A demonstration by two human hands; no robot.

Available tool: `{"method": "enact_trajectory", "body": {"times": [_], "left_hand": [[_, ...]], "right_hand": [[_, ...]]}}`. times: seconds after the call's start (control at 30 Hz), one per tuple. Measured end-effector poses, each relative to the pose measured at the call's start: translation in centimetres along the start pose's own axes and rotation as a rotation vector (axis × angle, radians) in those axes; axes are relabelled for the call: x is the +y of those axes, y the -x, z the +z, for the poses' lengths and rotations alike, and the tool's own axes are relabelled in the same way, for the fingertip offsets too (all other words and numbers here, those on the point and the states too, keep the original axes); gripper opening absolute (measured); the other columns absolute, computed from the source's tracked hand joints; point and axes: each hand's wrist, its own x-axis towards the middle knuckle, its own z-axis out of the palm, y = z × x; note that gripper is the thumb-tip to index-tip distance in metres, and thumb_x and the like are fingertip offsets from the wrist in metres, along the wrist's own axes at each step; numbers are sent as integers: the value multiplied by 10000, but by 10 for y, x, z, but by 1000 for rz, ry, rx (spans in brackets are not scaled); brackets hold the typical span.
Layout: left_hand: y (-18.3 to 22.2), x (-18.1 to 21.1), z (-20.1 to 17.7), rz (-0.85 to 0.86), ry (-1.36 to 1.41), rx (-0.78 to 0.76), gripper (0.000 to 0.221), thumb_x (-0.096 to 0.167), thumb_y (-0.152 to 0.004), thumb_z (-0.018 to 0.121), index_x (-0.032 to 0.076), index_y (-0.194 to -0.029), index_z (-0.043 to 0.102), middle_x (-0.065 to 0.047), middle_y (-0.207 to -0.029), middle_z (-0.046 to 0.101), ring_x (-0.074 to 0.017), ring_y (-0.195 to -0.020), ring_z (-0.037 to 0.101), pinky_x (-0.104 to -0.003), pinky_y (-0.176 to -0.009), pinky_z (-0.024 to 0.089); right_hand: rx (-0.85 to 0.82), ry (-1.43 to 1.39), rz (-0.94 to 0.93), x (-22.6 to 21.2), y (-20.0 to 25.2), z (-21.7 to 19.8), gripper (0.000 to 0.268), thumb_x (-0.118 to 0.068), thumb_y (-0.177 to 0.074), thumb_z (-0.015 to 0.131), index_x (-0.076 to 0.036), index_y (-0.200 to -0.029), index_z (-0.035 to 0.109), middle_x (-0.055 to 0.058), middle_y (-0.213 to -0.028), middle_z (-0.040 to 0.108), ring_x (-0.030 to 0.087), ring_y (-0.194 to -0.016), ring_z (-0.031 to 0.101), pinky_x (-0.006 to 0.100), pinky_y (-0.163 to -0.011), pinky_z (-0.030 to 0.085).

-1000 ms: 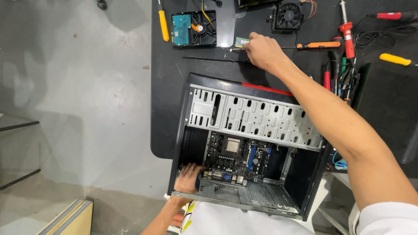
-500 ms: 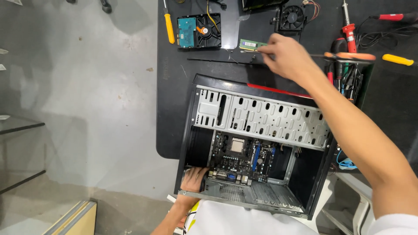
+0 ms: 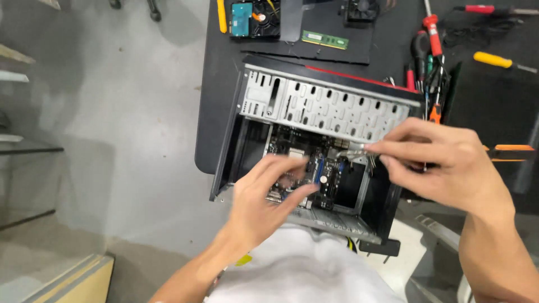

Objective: Installing a motherboard into a computer case and securing it with screws using a screwdriver.

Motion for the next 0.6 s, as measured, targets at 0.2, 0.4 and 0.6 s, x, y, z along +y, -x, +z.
{"method": "enact_trajectory", "body": {"times": [0.2, 0.4, 0.6], "left_hand": [[11, 14, 29, 227, 166, -19, 346, 30, -919, 805, -3, -1222, 641, -137, -1072, 739, -184, -923, 721, -276, -880, 660], [30, -25, 41, 449, 66, 17, 177, -41, -926, 783, -8, -1084, 711, -146, -1000, 702, -195, -813, 725, -269, -823, 659], [67, -81, 41, 293, 199, -99, 147, 115, -946, 766, 124, -1091, 742, -51, -1009, 655, -169, -901, 682, -267, -870, 594]], "right_hand": [[56, 6, -145, -11, 49, 14, 228, 15, -899, 717, -63, -1109, 761, 87, -948, 682, 119, -532, 447, 245, -568, 419], [104, 197, -108, -3, 82, 45, 235, -70, -931, 705, -87, -1157, 765, 59, -985, 676, 143, -685, 588, 265, -723, 491], [87, 467, -133, -1, 127, 90, 330, -131, -911, 645, -133, -1227, 737, 52, -1038, 673, 153, -682, 653, 307, -527, 523]]}}
